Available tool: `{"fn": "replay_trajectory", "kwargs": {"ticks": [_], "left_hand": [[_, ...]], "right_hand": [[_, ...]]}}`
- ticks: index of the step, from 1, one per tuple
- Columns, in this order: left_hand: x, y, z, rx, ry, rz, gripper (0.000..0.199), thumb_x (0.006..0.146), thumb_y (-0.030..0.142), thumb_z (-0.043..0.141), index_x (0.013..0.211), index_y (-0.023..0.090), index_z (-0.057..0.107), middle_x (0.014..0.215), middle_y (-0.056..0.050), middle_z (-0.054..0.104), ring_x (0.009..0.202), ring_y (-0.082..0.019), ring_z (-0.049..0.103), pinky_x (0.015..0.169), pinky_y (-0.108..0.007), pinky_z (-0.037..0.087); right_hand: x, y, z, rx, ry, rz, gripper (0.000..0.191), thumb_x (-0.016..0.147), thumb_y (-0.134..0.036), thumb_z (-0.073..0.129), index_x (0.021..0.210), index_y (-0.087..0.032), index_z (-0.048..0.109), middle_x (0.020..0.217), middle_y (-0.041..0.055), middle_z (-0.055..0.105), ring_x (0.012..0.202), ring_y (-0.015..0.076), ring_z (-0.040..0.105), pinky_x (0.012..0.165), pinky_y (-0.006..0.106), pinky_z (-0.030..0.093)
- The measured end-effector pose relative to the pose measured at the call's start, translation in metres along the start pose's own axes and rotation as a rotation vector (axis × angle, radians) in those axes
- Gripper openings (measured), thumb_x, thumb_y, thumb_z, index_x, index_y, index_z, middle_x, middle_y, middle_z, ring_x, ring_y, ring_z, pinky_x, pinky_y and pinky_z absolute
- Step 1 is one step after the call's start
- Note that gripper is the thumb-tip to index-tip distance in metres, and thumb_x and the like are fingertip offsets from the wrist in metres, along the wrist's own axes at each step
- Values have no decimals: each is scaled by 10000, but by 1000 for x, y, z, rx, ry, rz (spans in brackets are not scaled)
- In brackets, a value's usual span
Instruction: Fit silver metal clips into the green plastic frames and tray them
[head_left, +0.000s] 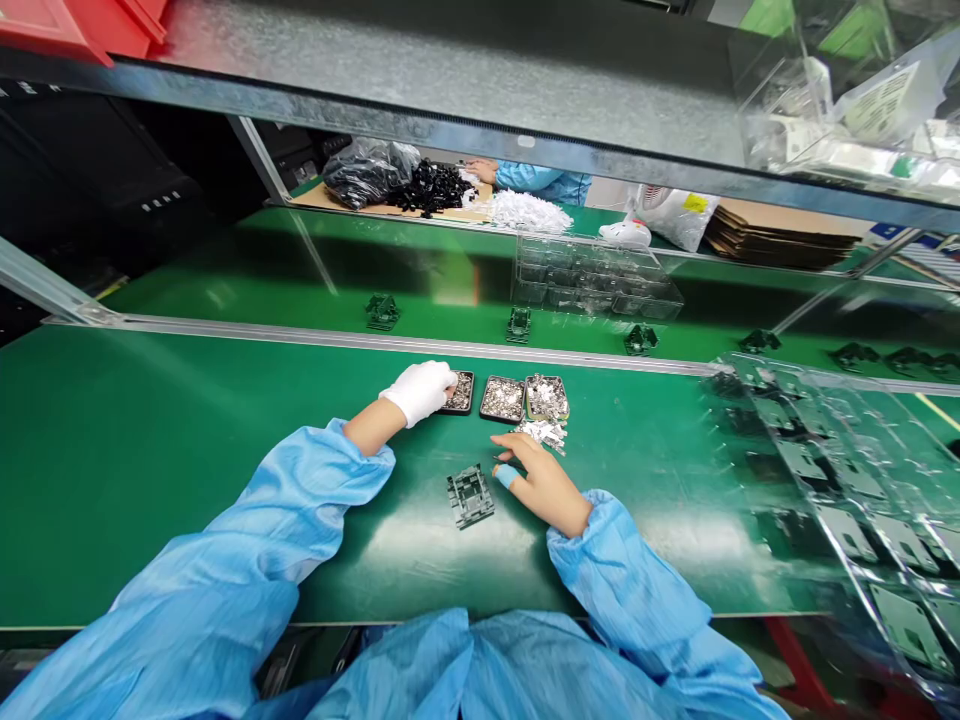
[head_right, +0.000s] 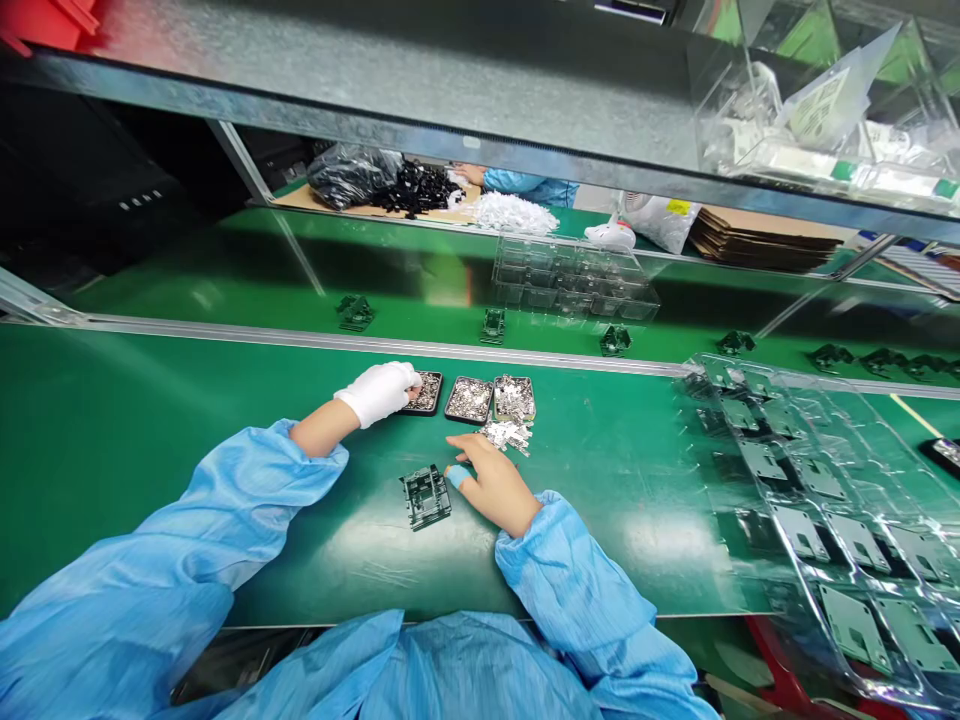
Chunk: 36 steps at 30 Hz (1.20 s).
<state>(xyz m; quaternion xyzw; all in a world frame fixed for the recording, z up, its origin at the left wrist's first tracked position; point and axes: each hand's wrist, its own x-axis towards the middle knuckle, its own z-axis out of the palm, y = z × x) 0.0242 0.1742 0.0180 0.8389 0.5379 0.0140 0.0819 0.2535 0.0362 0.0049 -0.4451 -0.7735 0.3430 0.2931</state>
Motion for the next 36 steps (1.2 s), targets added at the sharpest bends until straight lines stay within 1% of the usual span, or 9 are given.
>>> {"fn": "replay_trajectory", "kwargs": {"ticks": [9,12,15,18,21,24,28,33,36], "left_hand": [[-11,-11,0,-323,175,-83,250,797,309,426,794,166,631,726,-54,636,696,-201,583,666,-299,438],[-18,-12,0,-477,226,-106,287,779,326,424,869,155,636,773,-49,660,727,-191,603,675,-284,463],[-33,-6,-5,-603,266,-121,337,788,374,423,912,150,642,859,-58,683,781,-191,619,696,-283,487],[-56,8,-13,-905,273,-127,307,767,428,518,837,149,627,779,-45,661,666,-160,590,615,-268,479],[-79,27,-19,-1380,225,-118,289,702,418,664,769,148,583,672,-9,591,530,-97,488,511,-230,406],[-94,43,-17,-1643,101,-99,356,659,434,736,746,147,544,573,23,523,446,-63,402,427,-200,301],[-103,56,-7,-1675,-56,-42,475,611,549,757,719,144,532,500,49,452,391,-49,322,365,-192,190],[-109,69,-1,-1642,-108,-21,485,614,568,745,656,153,498,484,70,379,416,-45,283,380,-197,177],[-113,70,-1,-1625,-123,-30,437,680,548,700,728,148,532,511,60,413,419,-48,279,387,-202,179]], "right_hand": [[1,4,2,-22,13,-2,341,868,-224,529,1208,-202,535,1121,100,587,919,192,640,844,383,515],[1,6,1,-27,27,-9,330,871,-225,523,1200,-207,541,1103,95,596,915,191,641,842,380,514],[2,7,-1,-25,58,-13,311,871,-217,512,1178,-202,556,1065,89,612,904,191,643,836,377,513],[5,0,-5,0,86,-9,289,870,-209,506,1152,-197,567,1044,86,628,881,187,653,818,366,518],[11,-17,-5,11,104,-71,271,880,-205,494,1142,-218,561,1049,77,631,885,180,652,817,358,517],[17,-38,2,13,158,-211,256,885,-202,497,1136,-218,543,1050,74,620,885,169,636,820,342,514],[22,-52,17,-28,290,-350,158,886,-192,510,1036,-208,557,976,66,619,918,176,595,802,317,504],[15,-43,27,-225,330,-420,161,882,-133,475,982,-205,579,928,63,625,853,183,567,740,319,464],[13,-39,23,-310,310,-450,161,875,-143,468,967,-205,585,907,61,627,850,190,563,758,341,436]]}}
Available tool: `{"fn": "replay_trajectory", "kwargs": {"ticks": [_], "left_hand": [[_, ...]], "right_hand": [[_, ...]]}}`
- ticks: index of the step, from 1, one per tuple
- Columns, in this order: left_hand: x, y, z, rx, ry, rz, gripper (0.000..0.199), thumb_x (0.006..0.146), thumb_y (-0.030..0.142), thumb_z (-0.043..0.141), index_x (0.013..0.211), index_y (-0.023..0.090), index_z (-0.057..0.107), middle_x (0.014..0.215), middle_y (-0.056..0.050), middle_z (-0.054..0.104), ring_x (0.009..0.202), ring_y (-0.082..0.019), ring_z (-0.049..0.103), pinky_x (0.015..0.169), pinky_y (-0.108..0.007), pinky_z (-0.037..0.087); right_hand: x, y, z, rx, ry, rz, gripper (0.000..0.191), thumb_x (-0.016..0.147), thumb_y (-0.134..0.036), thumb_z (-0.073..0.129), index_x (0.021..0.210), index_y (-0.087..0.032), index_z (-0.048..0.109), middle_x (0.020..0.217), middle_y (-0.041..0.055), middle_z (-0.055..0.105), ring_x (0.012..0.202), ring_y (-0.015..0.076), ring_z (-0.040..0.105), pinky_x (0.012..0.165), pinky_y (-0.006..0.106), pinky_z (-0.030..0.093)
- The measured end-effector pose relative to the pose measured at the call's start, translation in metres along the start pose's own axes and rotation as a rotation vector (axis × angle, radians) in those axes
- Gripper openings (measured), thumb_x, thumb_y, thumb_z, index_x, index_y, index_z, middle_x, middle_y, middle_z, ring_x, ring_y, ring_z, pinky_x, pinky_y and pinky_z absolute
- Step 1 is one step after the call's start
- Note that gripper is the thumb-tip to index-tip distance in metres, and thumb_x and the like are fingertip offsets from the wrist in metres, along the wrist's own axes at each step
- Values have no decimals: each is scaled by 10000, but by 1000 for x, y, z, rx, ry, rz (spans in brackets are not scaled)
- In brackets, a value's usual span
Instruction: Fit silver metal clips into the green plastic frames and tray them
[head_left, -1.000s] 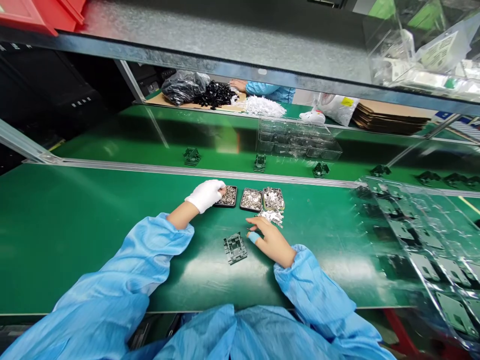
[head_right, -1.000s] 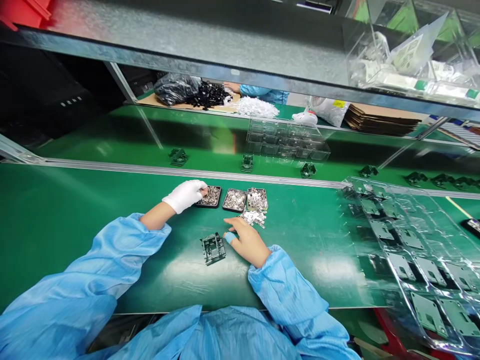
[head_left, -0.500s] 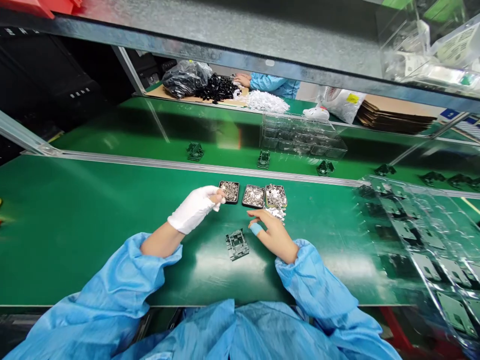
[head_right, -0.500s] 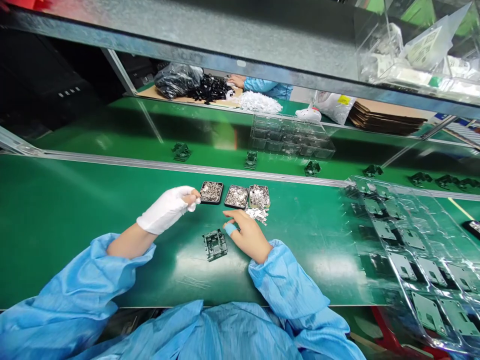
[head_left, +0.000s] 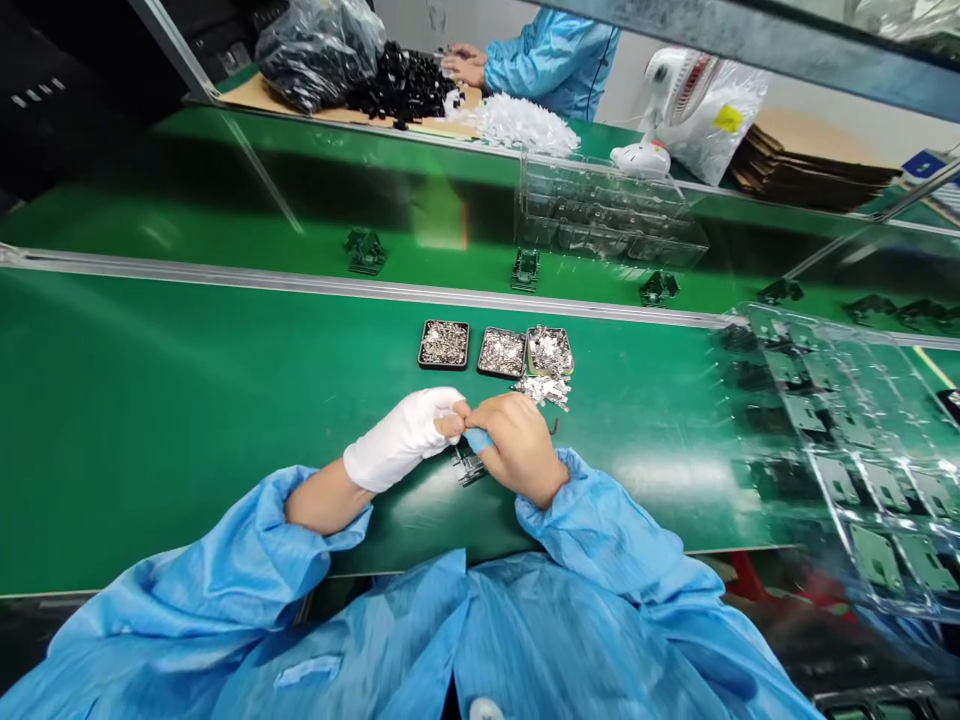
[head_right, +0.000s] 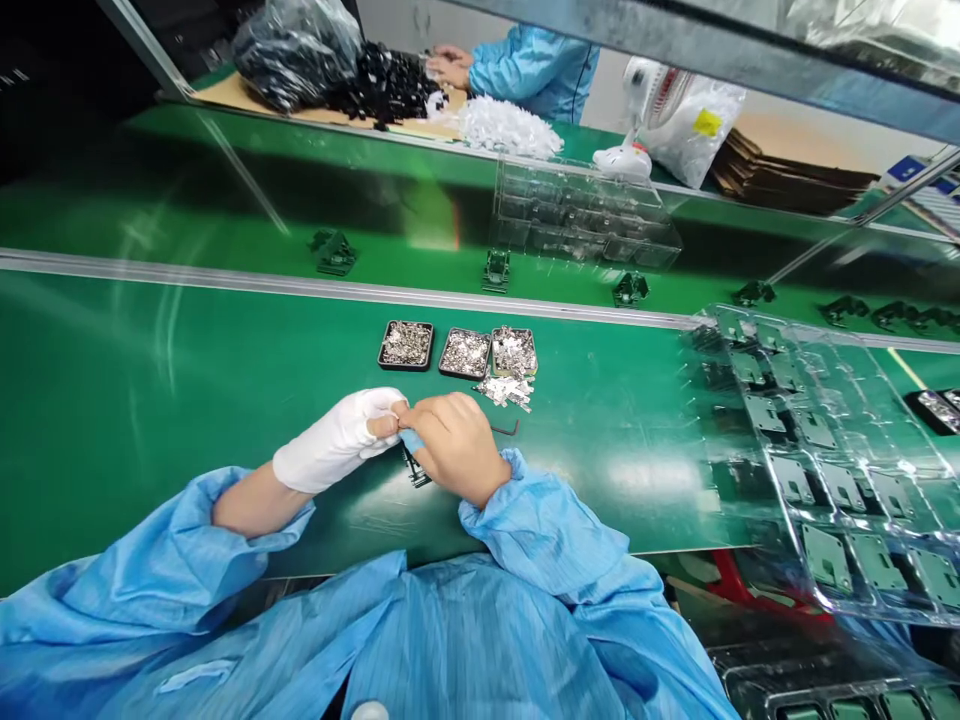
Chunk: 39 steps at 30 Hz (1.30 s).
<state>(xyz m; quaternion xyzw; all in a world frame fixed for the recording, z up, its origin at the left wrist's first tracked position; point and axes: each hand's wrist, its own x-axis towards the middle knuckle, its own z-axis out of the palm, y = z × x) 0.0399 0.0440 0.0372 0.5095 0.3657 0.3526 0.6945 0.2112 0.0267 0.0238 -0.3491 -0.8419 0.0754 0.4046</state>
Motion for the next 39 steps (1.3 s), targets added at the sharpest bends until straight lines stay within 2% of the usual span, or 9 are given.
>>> {"fn": "replay_trajectory", "kwargs": {"ticks": [3,6,8,11,18,24,27,32,39], "left_hand": [[-6,-2,-6,127,146,90,453,754,541,624,974,150,567,673,4,549,475,-74,385,433,-211,304],[-16,-10,-12,416,301,228,562,733,551,631,1135,180,499,924,-64,616,732,-164,573,688,-301,487],[-22,-20,-12,611,230,260,622,682,551,668,1151,187,481,1051,-93,612,947,-238,594,877,-382,477],[-23,-33,-8,795,73,213,559,711,504,636,1151,189,494,1130,-105,601,1070,-274,570,961,-409,445],[-16,-41,-12,798,87,128,473,842,439,471,1231,171,446,1216,-118,588,1134,-259,558,985,-403,438],[-21,-50,-13,870,81,147,789,673,546,666,1299,165,375,1309,-159,501,1204,-321,493,1007,-458,406],[-19,-52,-9,939,115,112,644,708,462,647,1241,175,426,1186,-131,567,1103,-306,555,945,-452,446],[-20,-47,-3,900,127,266,565,796,428,537,1281,172,405,1159,-126,539,1073,-271,547,936,-417,452],[-23,-40,6,912,204,278,421,704,308,576,1089,195,448,995,-65,552,919,-237,572,842,-383,483]], "right_hand": [[2,5,-8,56,-37,69,124,877,-172,466,888,-220,580,848,41,626,836,183,571,804,355,431],[1,13,-16,167,10,269,108,860,-183,486,803,-224,568,793,23,612,780,168,568,756,329,445],[-2,19,-17,246,48,405,95,835,-191,510,761,-217,564,760,13,594,730,157,555,701,305,446],[-8,26,-13,366,12,523,82,810,-208,540,733,-204,568,738,1,580,697,143,542,682,285,441],[-14,27,-5,489,-81,633,60,821,-227,541,785,-196,577,792,8,605,755,147,563,717,281,442],[-16,28,-4,479,-84,609,62,812,-204,542,762,-194,576,768,-2,593,728,136,549,703,271,436],[-16,27,-5,454,-81,600,61,811,-194,544,757,-196,573,765,-3,590,724,135,548,694,268,437],[-12,21,-10,434,-59,471,75,835,-193,542,770,-209,576,817,17,597,790,153,568,754,302,455],[-15,9,-6,341,-156,196,134,802,-114,499,855,-228,546,1012,59,603,985,195,558,878,383,441]]}}
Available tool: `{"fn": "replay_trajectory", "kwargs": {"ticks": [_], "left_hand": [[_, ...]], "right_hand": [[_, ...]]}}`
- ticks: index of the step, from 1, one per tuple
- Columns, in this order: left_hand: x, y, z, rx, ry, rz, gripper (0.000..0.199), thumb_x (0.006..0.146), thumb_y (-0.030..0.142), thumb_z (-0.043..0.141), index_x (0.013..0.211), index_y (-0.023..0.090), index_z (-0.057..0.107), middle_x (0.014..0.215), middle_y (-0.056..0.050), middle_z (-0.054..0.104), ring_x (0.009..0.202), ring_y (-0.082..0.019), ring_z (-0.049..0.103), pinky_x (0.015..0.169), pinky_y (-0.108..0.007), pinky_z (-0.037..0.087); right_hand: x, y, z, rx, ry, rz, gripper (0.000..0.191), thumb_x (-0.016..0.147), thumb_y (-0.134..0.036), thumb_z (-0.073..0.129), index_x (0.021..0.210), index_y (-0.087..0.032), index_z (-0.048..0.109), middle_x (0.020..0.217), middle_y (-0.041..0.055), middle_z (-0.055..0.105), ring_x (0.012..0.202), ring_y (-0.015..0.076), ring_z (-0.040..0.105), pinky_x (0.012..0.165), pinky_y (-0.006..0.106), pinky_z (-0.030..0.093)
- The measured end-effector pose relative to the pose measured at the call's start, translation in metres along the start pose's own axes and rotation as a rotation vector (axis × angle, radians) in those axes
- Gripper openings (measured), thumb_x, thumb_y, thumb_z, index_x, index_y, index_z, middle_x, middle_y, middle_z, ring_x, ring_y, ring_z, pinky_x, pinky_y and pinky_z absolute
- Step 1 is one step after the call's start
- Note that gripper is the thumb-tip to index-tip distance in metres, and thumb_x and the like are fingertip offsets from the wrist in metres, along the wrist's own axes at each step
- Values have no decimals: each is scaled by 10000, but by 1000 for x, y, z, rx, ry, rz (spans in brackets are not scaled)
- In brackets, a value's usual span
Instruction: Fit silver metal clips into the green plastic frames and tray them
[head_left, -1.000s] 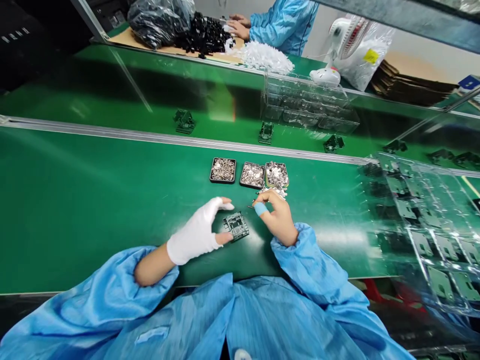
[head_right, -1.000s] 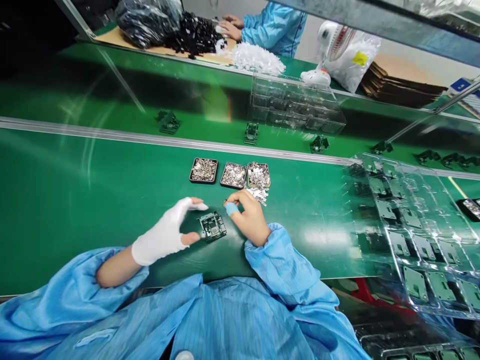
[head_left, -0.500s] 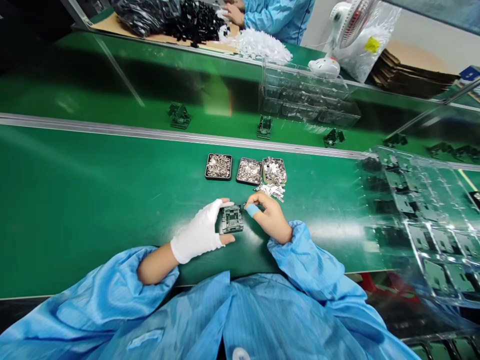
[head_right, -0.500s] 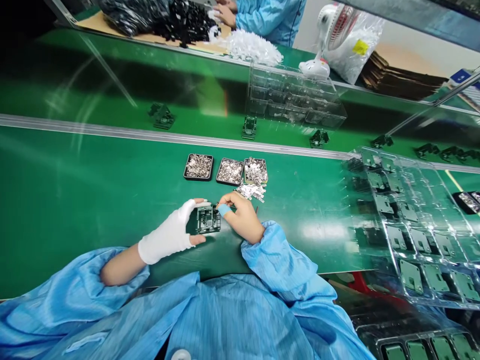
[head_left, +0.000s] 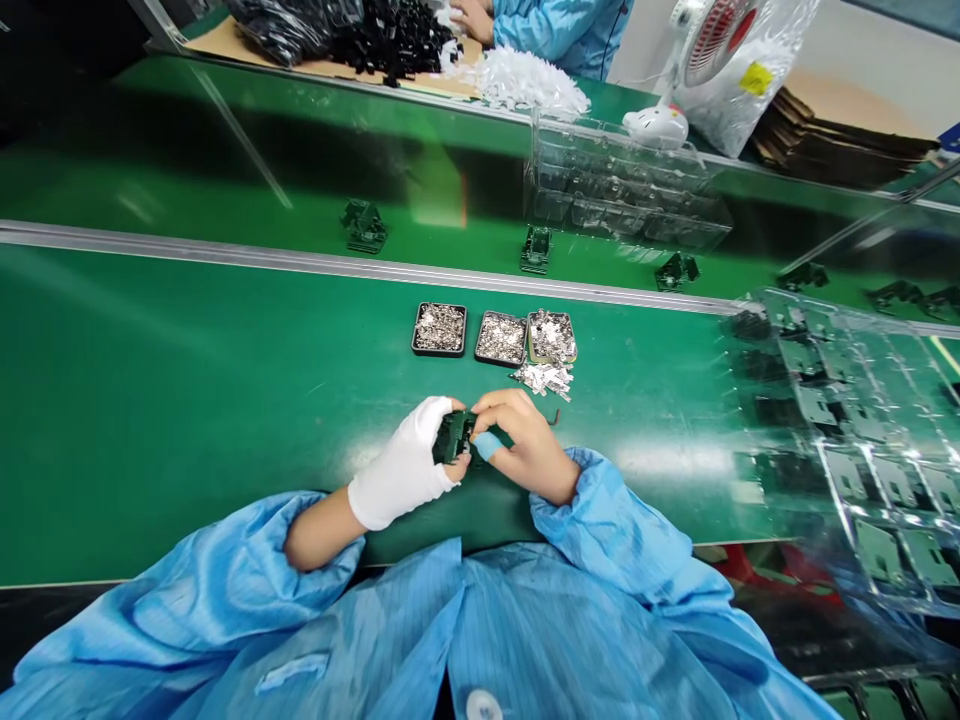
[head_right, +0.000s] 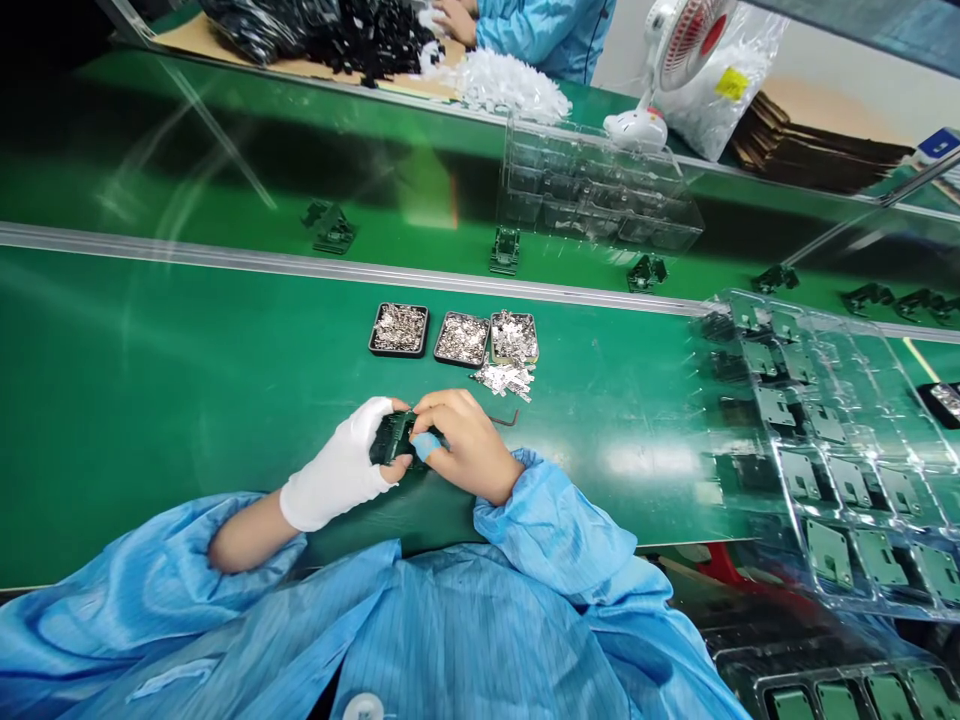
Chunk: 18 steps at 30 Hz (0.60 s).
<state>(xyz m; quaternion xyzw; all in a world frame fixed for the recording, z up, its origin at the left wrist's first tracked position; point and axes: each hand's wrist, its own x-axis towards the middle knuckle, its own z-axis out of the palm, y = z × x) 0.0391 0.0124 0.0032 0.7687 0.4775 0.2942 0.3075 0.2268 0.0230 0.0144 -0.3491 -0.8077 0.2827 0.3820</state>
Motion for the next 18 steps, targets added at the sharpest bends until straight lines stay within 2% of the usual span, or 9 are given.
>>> {"fn": "replay_trajectory", "kwargs": {"ticks": [3,8,14,18], "left_hand": [[1,3,-1,-10,-6,27,364,708,301,563,1036,195,447,953,-55,547,877,-222,569,811,-364,485],[1,2,-1,-1,-16,60,360,730,327,553,1047,191,451,963,-62,552,880,-223,570,806,-362,485],[0,-1,2,142,19,102,405,689,334,602,1050,186,493,1035,-114,573,977,-287,569,872,-431,466],[0,-2,-1,95,-28,115,406,723,341,573,1087,184,484,1035,-104,576,966,-268,574,865,-412,480]], "right_hand": [[-1,2,3,-25,-5,-16,148,801,-99,485,863,-226,532,1001,61,604,981,191,556,872,372,443],[-1,3,4,-41,-21,42,133,802,-112,479,851,-227,525,1009,65,598,989,199,546,880,381,429],[-1,1,4,-31,-11,63,140,787,-101,483,844,-223,520,995,63,588,976,200,539,871,375,424],[0,2,5,-27,9,65,120,812,-108,483,832,-222,515,967,61,589,953,193,543,854,357,436]]}}
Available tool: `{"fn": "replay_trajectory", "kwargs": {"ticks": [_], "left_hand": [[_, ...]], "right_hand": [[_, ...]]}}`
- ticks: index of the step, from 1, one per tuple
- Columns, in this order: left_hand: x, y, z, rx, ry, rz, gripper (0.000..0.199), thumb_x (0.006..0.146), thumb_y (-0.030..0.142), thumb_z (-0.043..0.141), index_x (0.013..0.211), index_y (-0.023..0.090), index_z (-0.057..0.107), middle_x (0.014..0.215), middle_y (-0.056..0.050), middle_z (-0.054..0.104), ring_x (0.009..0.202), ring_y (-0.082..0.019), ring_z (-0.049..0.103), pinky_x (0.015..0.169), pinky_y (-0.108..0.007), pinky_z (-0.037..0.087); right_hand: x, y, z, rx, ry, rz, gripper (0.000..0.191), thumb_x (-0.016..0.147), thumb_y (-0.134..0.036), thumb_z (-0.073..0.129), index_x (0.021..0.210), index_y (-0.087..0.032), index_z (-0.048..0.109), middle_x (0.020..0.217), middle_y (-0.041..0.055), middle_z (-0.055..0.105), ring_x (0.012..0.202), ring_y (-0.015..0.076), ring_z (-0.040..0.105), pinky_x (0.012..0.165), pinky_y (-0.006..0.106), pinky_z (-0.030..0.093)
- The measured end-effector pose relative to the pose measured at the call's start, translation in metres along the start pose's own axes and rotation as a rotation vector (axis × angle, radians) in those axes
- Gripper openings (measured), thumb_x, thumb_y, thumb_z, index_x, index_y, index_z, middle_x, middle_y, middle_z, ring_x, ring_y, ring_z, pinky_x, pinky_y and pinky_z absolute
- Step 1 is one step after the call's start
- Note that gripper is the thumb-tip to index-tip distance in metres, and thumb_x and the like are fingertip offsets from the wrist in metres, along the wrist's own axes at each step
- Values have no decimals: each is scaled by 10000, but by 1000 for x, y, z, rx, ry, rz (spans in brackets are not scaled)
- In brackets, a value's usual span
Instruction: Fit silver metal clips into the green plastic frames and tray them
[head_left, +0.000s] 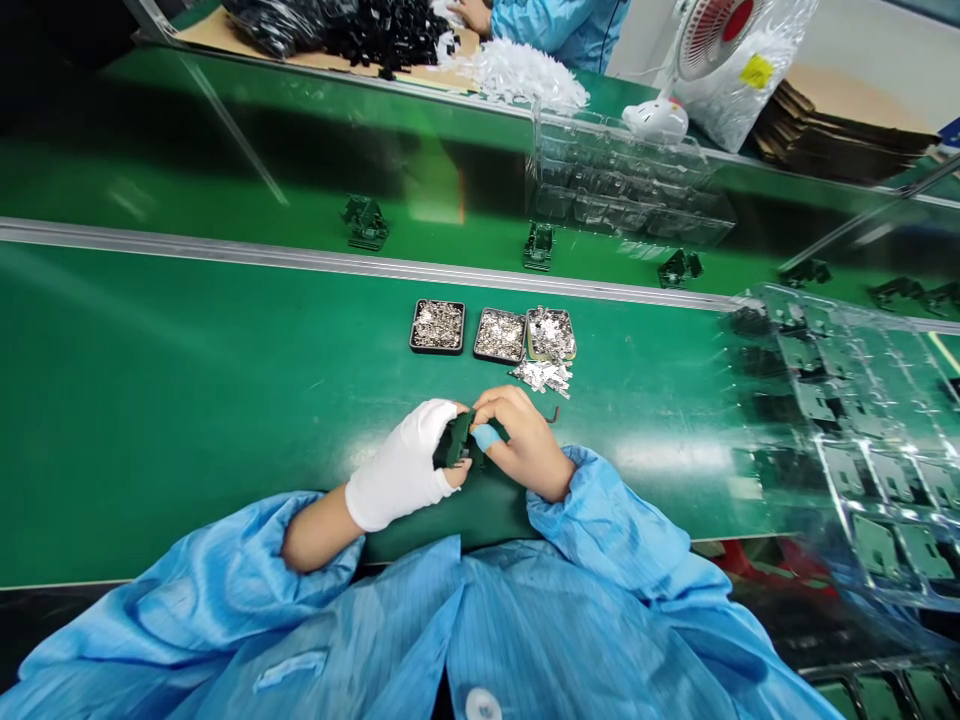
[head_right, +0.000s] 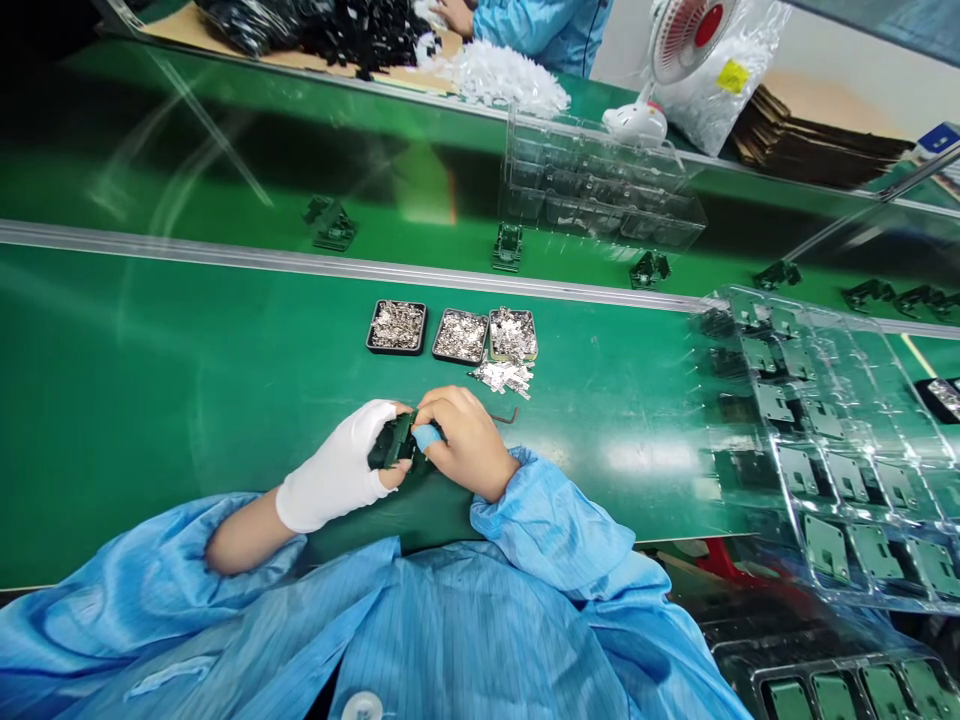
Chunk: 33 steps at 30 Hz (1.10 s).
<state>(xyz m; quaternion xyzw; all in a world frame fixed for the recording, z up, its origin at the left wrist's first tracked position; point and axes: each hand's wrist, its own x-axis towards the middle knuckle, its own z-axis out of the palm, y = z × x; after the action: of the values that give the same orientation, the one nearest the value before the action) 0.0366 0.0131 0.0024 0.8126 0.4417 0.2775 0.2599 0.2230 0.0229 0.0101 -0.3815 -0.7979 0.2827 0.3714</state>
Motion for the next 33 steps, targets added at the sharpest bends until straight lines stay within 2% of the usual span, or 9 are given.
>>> {"fn": "replay_trajectory", "kwargs": {"ticks": [4,8,10,14,20,23,27,30,33], "left_hand": [[1,0,-1,-48,7,24,361,764,300,523,1097,165,484,1013,-97,578,952,-238,577,862,-384,493],[3,-1,5,-23,78,2,333,839,245,448,1161,163,485,1184,-127,569,1132,-246,542,991,-411,435],[4,-2,8,-4,95,-14,310,843,219,443,1141,171,515,1198,-122,584,1154,-247,541,1005,-414,426],[7,-4,5,71,92,1,257,810,215,485,1046,165,575,1067,-109,652,1005,-251,608,897,-399,479],[9,1,-3,205,114,88,222,822,236,472,987,156,596,960,-98,672,871,-250,626,779,-386,490],[6,5,3,314,193,121,211,816,223,454,962,146,586,919,-111,660,848,-266,618,754,-396,485],[2,10,19,399,306,100,254,784,225,450,989,110,547,911,-148,616,859,-295,596,766,-429,482],[0,8,25,275,231,62,380,760,305,504,1087,110,498,1002,-156,585,946,-309,579,813,-451,483],[1,0,22,66,111,-25,485,751,357,556,1172,149,434,1101,-135,560,1025,-286,568,866,-436,481]], "right_hand": [[1,0,3,21,14,41,107,832,-124,483,815,-224,515,926,49,588,921,184,548,848,342,452],[0,-1,6,26,63,80,84,827,-144,503,818,-226,517,914,48,583,915,186,555,838,340,465],[-1,-3,8,22,81,83,81,822,-147,510,829,-227,519,916,48,584,922,186,562,834,336,468],[-3,-5,11,19,80,90,79,820,-149,513,836,-224,529,916,49,587,919,186,569,832,330,466],[-4,-7,11,9,66,86,80,817,-145,500,838,-217,529,895,42,594,874,177,572,802,317,461],[-5,-8,13,-31,52,77,98,815,-128,473,838,-216,510,893,46,597,865,181,568,792,318,462],[-7,-4,18,-164,42,94,106,833,-126,417,825,-205,488,888,87,591,863,217,541,791,361,461],[-5,2,12,-121,1,96,108,854,-140,411,843,-195,504,896,89,595,869,213,549,799,358,467],[7,12,-8,-7,4,124,93,867,-207,480,934,-190,542,933,60,613,863,177,585,789,308,479]]}}
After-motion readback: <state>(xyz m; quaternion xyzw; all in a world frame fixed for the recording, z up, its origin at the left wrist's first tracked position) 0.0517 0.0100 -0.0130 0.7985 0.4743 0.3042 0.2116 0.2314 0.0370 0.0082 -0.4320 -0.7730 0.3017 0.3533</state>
